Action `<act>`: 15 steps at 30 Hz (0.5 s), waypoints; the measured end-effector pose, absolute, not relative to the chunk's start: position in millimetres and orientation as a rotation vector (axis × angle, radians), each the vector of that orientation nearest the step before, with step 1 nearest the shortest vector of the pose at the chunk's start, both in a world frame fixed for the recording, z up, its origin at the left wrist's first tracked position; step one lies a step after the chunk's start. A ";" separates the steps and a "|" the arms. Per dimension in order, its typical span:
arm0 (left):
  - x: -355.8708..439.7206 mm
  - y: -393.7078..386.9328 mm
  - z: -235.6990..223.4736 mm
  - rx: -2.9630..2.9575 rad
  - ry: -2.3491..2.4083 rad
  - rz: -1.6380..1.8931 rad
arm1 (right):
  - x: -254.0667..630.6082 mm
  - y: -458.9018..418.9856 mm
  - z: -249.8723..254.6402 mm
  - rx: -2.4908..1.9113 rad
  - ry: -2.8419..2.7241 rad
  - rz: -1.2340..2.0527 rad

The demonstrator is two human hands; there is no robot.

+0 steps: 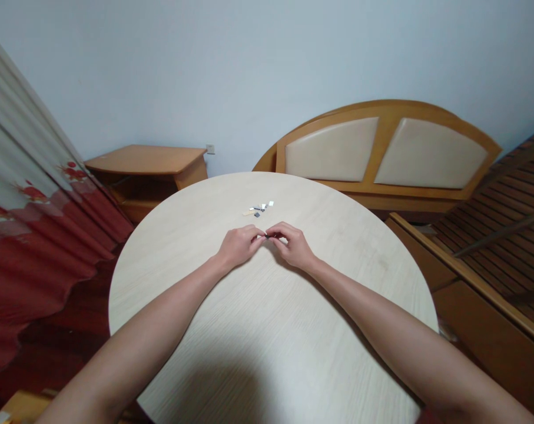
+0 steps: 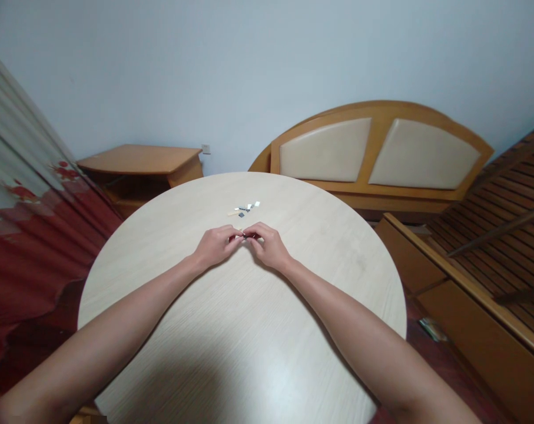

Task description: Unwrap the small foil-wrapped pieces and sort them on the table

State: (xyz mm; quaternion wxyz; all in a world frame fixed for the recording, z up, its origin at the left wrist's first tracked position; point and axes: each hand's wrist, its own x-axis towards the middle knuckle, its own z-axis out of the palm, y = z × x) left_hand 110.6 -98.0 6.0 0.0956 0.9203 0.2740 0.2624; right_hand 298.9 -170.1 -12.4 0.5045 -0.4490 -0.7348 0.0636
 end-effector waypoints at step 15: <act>111.8 -98.9 4.7 2.681 0.718 0.847 | 308.6 -165.5 -16.6 -1.194 -1.861 0.093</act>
